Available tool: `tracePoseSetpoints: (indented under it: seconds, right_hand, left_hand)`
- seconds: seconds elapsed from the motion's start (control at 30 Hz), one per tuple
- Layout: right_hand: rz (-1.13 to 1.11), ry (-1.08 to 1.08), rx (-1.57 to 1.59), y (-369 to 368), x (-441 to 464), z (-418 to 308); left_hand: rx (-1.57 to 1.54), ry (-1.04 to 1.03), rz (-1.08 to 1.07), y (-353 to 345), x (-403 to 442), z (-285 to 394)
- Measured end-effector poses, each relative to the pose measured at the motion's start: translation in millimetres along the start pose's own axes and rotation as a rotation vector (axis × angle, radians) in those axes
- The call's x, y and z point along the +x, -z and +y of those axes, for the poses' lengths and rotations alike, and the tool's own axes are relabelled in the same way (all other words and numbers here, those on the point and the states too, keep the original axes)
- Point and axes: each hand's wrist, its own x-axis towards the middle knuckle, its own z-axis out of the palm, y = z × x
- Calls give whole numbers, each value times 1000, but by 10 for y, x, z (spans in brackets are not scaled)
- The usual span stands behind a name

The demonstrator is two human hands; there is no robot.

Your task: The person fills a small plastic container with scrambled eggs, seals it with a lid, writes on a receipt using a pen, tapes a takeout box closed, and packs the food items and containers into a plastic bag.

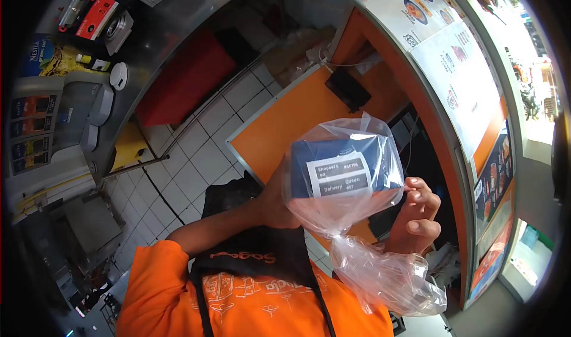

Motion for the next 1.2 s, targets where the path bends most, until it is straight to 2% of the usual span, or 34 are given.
tracePoseSetpoints:
  seconds: [0.13,0.27,0.33,0.4,0.53,0.63,0.77,0.83,0.87,1.0,1.07,1.2]
  right_hand:
    - [-35,-50,116,4,-38,-11]
    - [47,-36,225,-130,-34,-41]
    - [95,-33,305,-169,-70,-48]
    - [98,-16,314,-199,-52,-66]
    - [92,-11,315,-170,-98,-100]
    - [37,93,321,-87,-138,23]
    - [-93,-2,207,179,-244,-109]
    - [-110,-43,130,245,-281,-196]
    - [-126,-71,84,273,-289,-244]
    - [-174,-215,-241,228,27,-669]
    - [-51,-349,-431,145,211,-741]
    - [-16,12,-772,368,555,-632]
  left_hand:
    - [-282,-252,11,-157,-12,-131]
    - [-445,-312,2,-200,-29,-84]
    - [-388,-330,23,-175,-14,10]
    - [-180,-371,63,-133,-3,103]
    - [-254,-388,24,-163,-23,39]
    - [-271,-417,22,-201,-38,-77]
    - [-350,-373,25,-210,-51,30]
    - [-453,-144,13,-186,-38,188]
    - [-530,78,-2,-169,-47,340]
    - [-582,210,59,-173,189,507]
    - [-673,170,5,-217,451,609]
    - [-800,155,-98,-285,1095,1083]
